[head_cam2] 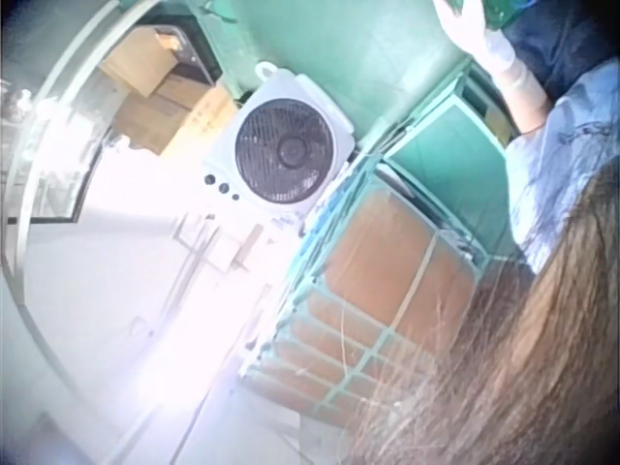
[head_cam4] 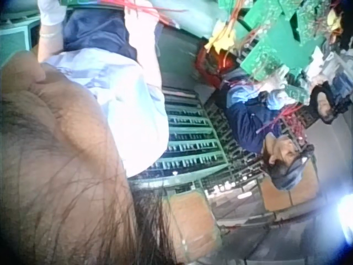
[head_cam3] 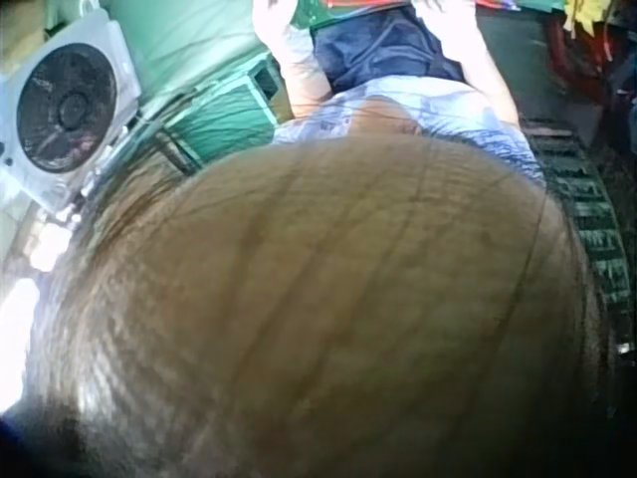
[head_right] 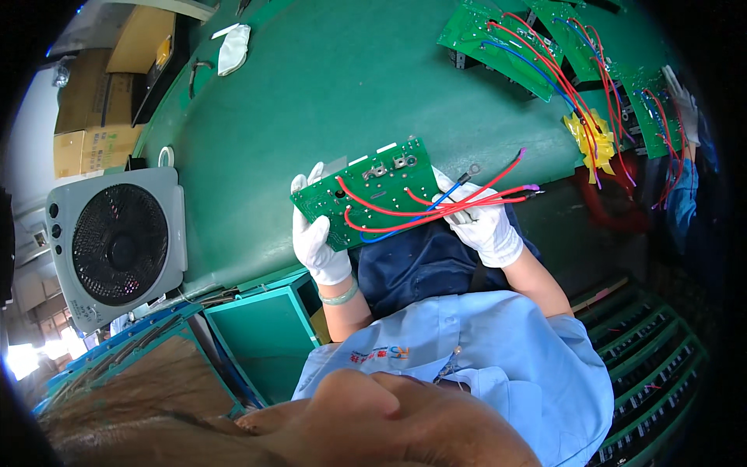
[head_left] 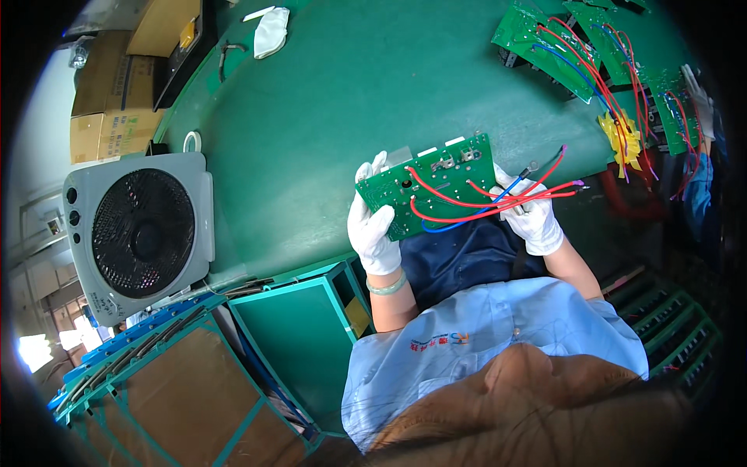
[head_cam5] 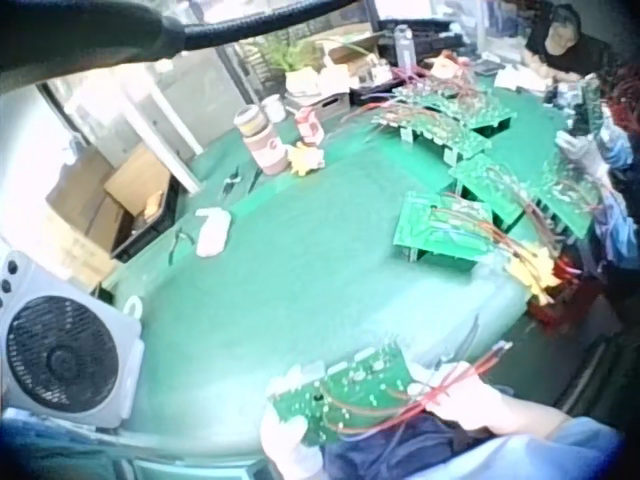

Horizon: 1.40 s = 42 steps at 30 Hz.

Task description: The person assembles electronic circuit boards at a green workbench. They pick up green PCBs, connect red and blue wires, and attach black cylindrical components. The person handles the boards one at a time, inspecting them and placing them back on the table.

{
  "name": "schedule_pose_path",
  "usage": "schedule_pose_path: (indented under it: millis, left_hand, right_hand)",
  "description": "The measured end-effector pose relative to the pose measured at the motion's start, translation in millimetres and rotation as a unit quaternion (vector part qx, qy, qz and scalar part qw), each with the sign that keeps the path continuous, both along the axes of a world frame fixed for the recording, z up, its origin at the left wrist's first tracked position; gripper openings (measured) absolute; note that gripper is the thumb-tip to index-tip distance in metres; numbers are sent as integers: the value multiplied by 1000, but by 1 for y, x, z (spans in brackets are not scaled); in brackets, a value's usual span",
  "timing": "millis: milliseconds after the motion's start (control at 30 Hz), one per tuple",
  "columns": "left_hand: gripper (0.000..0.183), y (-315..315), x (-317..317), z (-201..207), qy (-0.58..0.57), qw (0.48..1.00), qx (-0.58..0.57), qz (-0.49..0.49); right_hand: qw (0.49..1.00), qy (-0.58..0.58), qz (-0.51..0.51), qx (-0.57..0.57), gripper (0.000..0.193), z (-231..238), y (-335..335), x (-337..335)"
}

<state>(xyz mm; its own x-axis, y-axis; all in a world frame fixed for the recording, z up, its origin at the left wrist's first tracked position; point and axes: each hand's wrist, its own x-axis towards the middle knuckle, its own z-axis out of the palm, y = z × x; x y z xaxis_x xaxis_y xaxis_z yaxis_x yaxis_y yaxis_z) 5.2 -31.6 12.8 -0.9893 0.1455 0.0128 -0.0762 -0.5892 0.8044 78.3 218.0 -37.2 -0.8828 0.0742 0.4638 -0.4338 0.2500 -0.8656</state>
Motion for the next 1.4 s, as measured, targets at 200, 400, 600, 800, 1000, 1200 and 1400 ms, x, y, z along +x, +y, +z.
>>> schedule_pose_path:
  millis: [200, 400, 600, 800, 1000, 1200, 1400]
  left_hand:
    - [77, 4, -1, 4, -13, 1000, -9, 14]
    - [77, 4, -1, 8, -1, 1000, -3, 5]
    - [74, 4, -4, 5, 14, 1000, 11, -13]
    - [73, 4, -3, 4, 18, 1000, 5, -11]
    - [73, 4, -4, 3, 18, 1000, 15, -13]
    - [73, 4, -3, 5, 12, 1000, 6, -7]
    - [74, 4, -3, 7, -3, 1000, 7, -1]
  right_hand:
    - [997, 14, -7, 82, 39, 9, 4, -2]
    - [995, -35, -7, 94, 47, 14, 4, 0]
    - [993, -47, -26, 110, 49, 16, 4, 2]
    - [992, -35, -23, 115, 47, 20, 3, 0]
    - [993, -42, -30, 106, 43, 24, 2, -1]
    - [991, -11, -41, 125, 40, 16, 2, 0]
    - [988, 10, -30, 154, 38, 15, 5, -3]
